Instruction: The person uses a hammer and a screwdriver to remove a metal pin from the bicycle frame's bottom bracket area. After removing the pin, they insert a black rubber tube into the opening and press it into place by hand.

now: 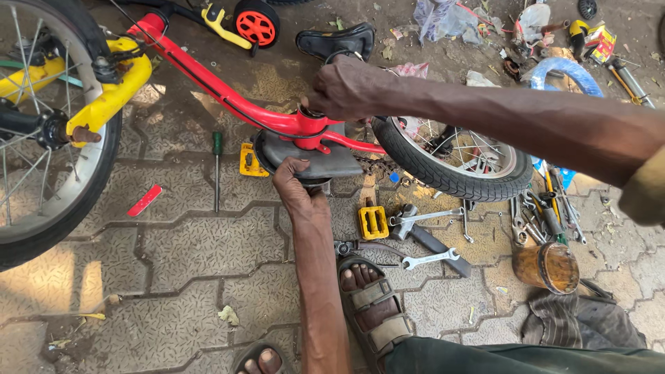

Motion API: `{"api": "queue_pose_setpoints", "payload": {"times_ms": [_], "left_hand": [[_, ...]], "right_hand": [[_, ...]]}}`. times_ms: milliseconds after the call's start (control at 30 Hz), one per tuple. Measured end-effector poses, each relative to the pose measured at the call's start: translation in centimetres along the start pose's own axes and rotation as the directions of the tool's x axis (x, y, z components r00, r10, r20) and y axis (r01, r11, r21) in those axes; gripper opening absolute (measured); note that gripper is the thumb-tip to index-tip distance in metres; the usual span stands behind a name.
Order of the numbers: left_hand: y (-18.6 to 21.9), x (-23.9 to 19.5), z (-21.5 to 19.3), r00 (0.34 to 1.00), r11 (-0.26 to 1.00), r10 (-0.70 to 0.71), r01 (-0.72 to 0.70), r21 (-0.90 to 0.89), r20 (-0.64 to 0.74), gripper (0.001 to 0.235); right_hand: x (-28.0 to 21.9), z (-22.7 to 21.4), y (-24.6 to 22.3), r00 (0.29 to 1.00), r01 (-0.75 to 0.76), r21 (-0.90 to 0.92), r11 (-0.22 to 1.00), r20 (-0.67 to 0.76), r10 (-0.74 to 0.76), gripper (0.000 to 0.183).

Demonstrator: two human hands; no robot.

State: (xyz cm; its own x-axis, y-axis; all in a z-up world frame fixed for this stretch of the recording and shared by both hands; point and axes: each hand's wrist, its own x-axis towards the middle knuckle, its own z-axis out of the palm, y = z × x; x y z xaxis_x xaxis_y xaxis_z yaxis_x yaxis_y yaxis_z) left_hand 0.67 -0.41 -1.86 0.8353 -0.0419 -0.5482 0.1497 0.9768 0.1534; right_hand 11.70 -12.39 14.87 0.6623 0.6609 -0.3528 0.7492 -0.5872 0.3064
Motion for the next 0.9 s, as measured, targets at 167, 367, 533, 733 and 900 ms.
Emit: {"api": "queue_pose_setpoints", "payload": {"times_ms": [167, 367, 533, 733, 900], "left_hand": [[0.1, -0.2, 0.2, 1.000, 1.000, -0.017, 0.017, -0.003, 0.023, 0.023], [0.6, -1.2, 1.0, 0.997, 1.000, -0.012, 0.011, 0.011, 0.074, 0.029], [0.6, -1.3, 1.5, 0.999, 0.999, -0.048, 0.048, -0.013, 0.008, 0.035], [1.1, -1.4, 0.5, 0.998, 0.998, -0.051, 0.052, -0.033, 0.021, 0.035], [1.3, -1.7, 1.0, 0.998, 0.998, -0.057, 0.056, -0.023, -0.019, 0.036]], "right_hand": [[0.8, 0.1, -0.3, 0.997, 0.067, -0.284, 0.957, 0.041, -0.058, 0.036], [-0.9, -2.6, 0.8, 0.975, -0.203, 0.619, 0.759, 0.197, 0.099, 0.040], [-1.5, -2.6, -0.5, 0.957, 0.182, 0.365, 0.913, -0.278, -0.079, 0.030], [-0.2, -3.6, -1.7, 0.958, -0.288, 0.345, 0.893, 0.113, 0.265, 0.066], [-0.5, -5.1, -2.2, 0.979, -0.201, 0.457, 0.867, 0.067, 0.192, 0.059]]}}
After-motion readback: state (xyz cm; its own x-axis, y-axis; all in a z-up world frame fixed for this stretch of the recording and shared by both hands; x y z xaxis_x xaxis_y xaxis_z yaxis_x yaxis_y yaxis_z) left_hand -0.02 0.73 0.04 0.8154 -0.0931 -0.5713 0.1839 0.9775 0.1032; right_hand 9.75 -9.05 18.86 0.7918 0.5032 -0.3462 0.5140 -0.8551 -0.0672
